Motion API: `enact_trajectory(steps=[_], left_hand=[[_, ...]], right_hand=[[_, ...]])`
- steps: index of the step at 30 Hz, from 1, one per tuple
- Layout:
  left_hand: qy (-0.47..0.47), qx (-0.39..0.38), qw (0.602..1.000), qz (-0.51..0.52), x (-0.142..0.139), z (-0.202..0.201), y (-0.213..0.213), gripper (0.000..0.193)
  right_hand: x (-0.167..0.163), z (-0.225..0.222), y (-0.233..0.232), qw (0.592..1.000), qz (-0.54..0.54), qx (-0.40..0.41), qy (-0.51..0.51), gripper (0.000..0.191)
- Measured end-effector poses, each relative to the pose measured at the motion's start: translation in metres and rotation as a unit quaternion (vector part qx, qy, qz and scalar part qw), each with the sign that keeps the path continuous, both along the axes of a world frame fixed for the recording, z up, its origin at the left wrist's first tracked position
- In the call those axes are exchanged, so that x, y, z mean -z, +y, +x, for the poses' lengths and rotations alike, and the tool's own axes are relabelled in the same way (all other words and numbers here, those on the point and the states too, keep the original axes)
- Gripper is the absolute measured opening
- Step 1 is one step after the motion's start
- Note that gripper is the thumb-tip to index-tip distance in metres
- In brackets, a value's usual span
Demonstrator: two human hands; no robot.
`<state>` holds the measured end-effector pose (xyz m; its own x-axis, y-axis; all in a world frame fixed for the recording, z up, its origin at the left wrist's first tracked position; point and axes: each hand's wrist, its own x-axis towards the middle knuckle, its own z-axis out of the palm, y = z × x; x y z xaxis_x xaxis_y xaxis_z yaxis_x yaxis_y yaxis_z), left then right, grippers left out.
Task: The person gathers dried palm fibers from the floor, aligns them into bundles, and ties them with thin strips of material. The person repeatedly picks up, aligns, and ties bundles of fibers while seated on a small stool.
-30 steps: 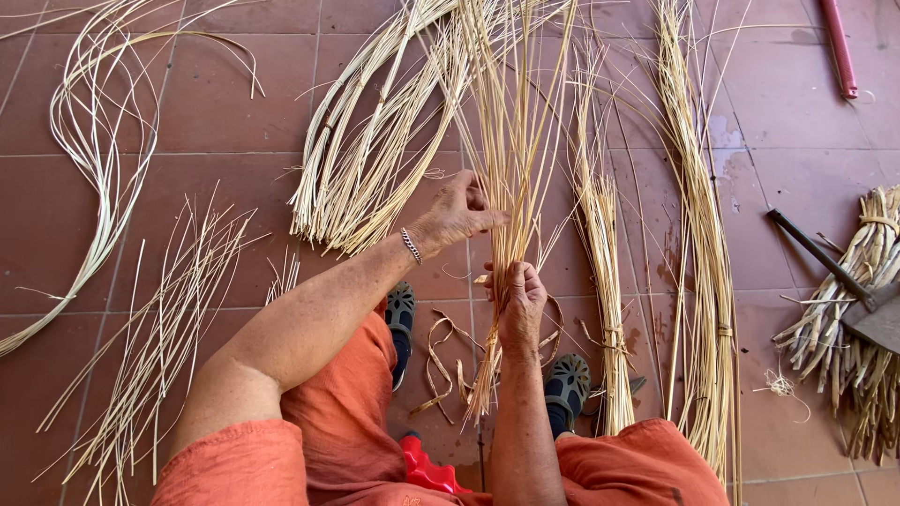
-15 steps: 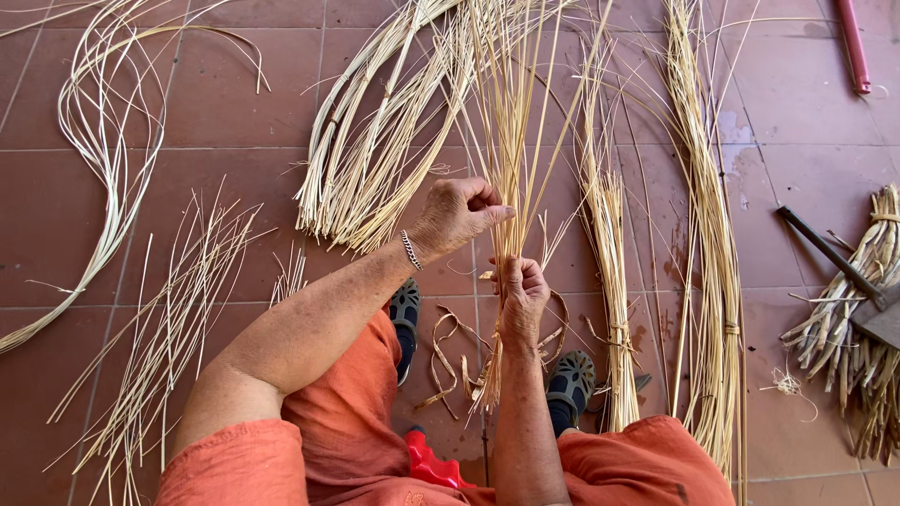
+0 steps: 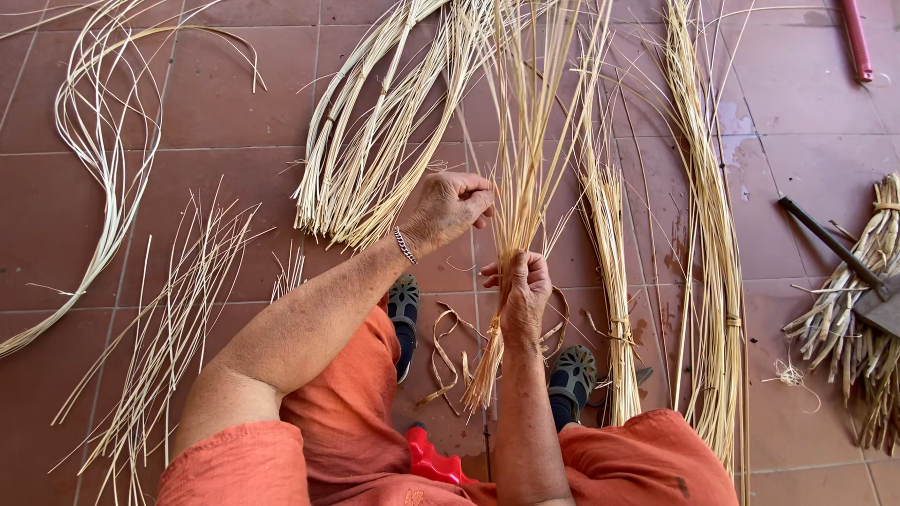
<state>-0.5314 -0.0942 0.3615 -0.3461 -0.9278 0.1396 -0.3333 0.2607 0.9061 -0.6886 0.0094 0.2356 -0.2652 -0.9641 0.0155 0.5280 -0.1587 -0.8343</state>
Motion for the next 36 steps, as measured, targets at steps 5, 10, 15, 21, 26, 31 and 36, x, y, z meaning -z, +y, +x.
enact_trajectory(steps=[5, 10, 15, 21, 26, 31, 36], left_hand=[[-0.015, 0.012, 0.998, 0.054, -0.015, 0.009, 0.003, 0.020], [0.121, 0.059, 0.973, 0.187, -0.018, 0.010, 0.004, 0.018], [0.151, 0.110, 0.961, 0.204, -0.010, 0.010, 0.001, 0.017], [0.147, 0.142, 0.965, 0.163, -0.008, 0.012, 0.000, 0.021], [0.060, 0.062, 0.990, 0.111, -0.010, 0.010, 0.002, 0.016], [-0.119, -0.011, 0.967, -0.225, -0.003, 0.013, 0.000, 0.013], [-0.275, -0.025, 0.923, -0.269, 0.003, 0.017, -0.004, 0.022]], right_hand=[[-0.001, -0.002, 0.001, 1.000, 0.001, 0.017, 0.015, 0.026], [0.001, -0.001, -0.001, 0.999, -0.020, 0.027, -0.026, 0.026], [-0.002, -0.004, -0.001, 0.999, -0.012, 0.017, -0.049, 0.025], [-0.004, -0.008, 0.001, 0.999, 0.000, 0.011, -0.035, 0.024], [-0.005, -0.008, 0.001, 0.999, -0.013, 0.004, -0.037, 0.024], [-0.011, -0.004, 0.003, 1.000, -0.010, -0.007, 0.006, 0.022], [-0.016, -0.001, 0.003, 0.999, -0.005, -0.026, 0.031, 0.020]])
